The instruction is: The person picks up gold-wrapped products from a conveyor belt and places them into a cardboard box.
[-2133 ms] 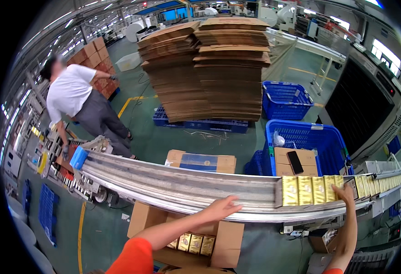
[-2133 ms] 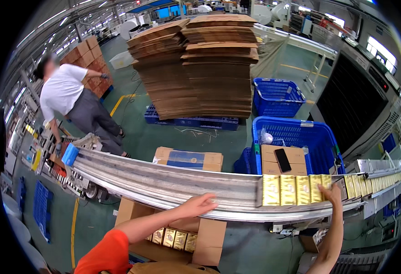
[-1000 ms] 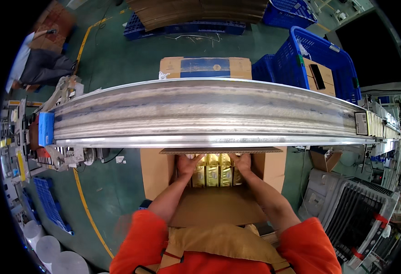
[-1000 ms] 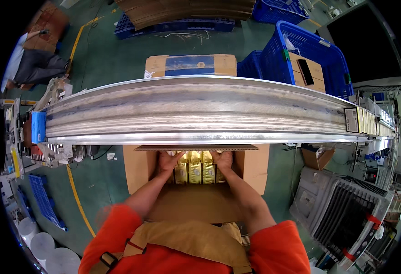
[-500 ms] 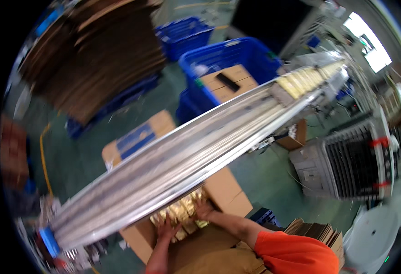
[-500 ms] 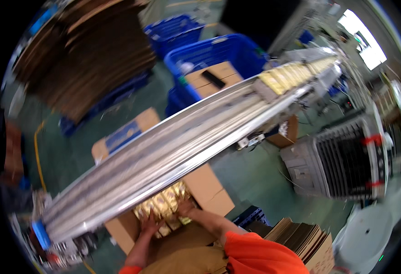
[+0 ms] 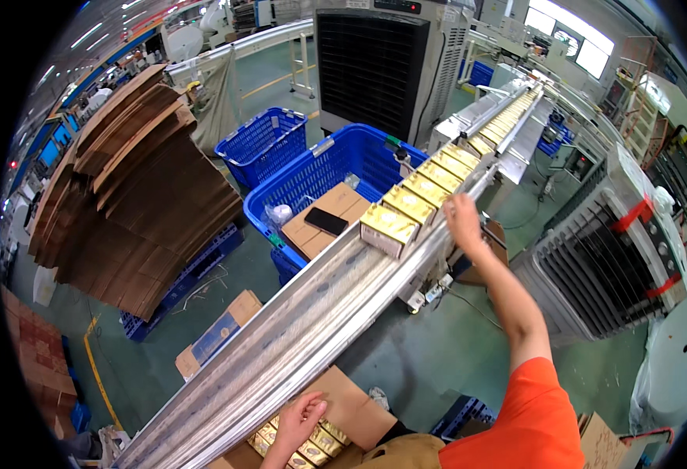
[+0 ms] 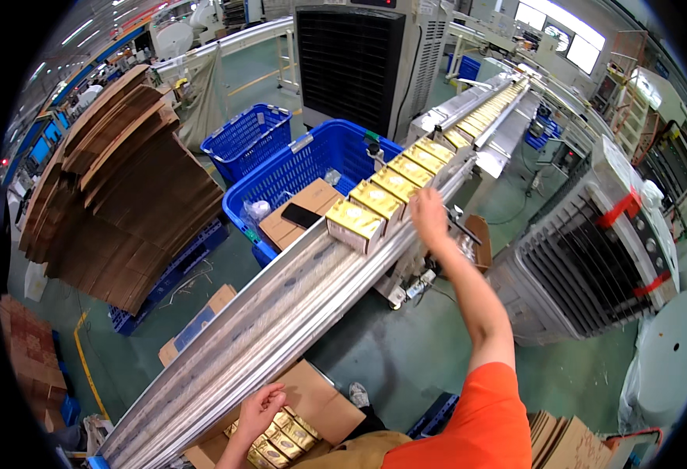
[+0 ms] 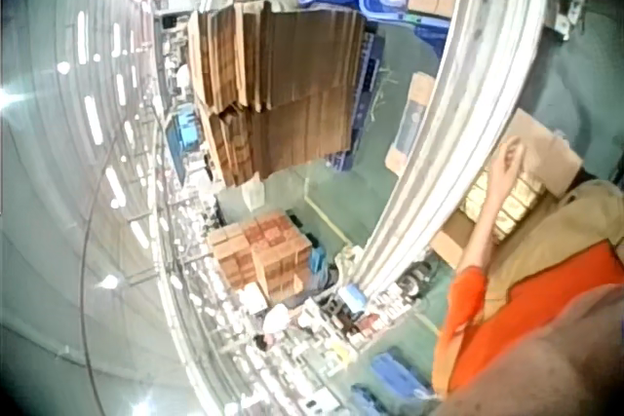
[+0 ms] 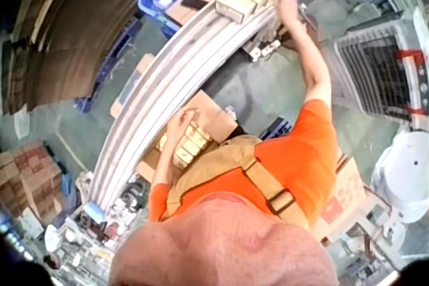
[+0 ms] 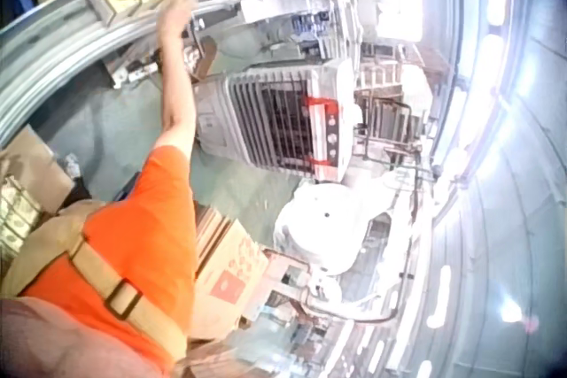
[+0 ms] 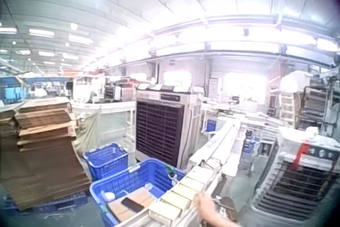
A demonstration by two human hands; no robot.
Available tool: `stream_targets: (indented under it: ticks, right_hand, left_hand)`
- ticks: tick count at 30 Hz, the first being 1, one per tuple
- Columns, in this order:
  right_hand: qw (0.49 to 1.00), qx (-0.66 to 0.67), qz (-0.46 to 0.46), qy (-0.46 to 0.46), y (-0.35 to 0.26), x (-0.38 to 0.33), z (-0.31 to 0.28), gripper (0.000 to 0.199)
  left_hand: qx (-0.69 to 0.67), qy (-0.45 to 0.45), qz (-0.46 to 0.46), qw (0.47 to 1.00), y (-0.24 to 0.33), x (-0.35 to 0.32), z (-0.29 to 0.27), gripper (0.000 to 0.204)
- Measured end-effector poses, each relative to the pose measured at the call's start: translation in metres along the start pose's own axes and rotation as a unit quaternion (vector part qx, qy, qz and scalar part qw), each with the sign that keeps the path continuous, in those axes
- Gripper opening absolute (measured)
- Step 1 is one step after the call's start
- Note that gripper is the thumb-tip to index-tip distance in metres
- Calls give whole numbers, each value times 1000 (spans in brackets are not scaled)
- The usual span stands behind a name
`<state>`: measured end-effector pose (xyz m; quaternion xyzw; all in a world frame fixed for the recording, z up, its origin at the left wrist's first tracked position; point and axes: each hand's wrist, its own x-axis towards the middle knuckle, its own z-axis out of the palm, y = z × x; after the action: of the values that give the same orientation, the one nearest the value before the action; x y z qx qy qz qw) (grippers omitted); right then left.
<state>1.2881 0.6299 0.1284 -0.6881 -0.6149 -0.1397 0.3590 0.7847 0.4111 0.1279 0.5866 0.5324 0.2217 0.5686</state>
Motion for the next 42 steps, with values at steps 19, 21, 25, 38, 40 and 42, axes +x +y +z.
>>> stream_targets:
  ticks: [19, 21, 25, 38, 40, 42]
  right_hand:
    - [890, 95, 57, -442, -9, 88, 69, 83]
    - [887, 90, 24, -453, -53, 53, 71, 82]
    - [859, 213, 8, -466, -192, -31, 71, 86]
    - [861, 334, -79, -374, -421, -223, -74, 82]
    - [839, 350, -36, -415, -402, -275, -88, 90]
    - [919, 130, -247, -280, -395, -327, -99, 76]
  left_hand:
    - [-39, 160, -69, 984, 27, 120, -26, 79]
    - [25, 190, -77, 978, 18, 124, -37, 88]
    - [74, 287, -40, 954, -19, 78, -82, 90]
    - [118, 382, -84, 913, -78, -252, -159, 117]
    - [101, 363, -55, 925, -117, -277, -130, 111]
    - [51, 350, -103, 930, -145, -294, -99, 106]
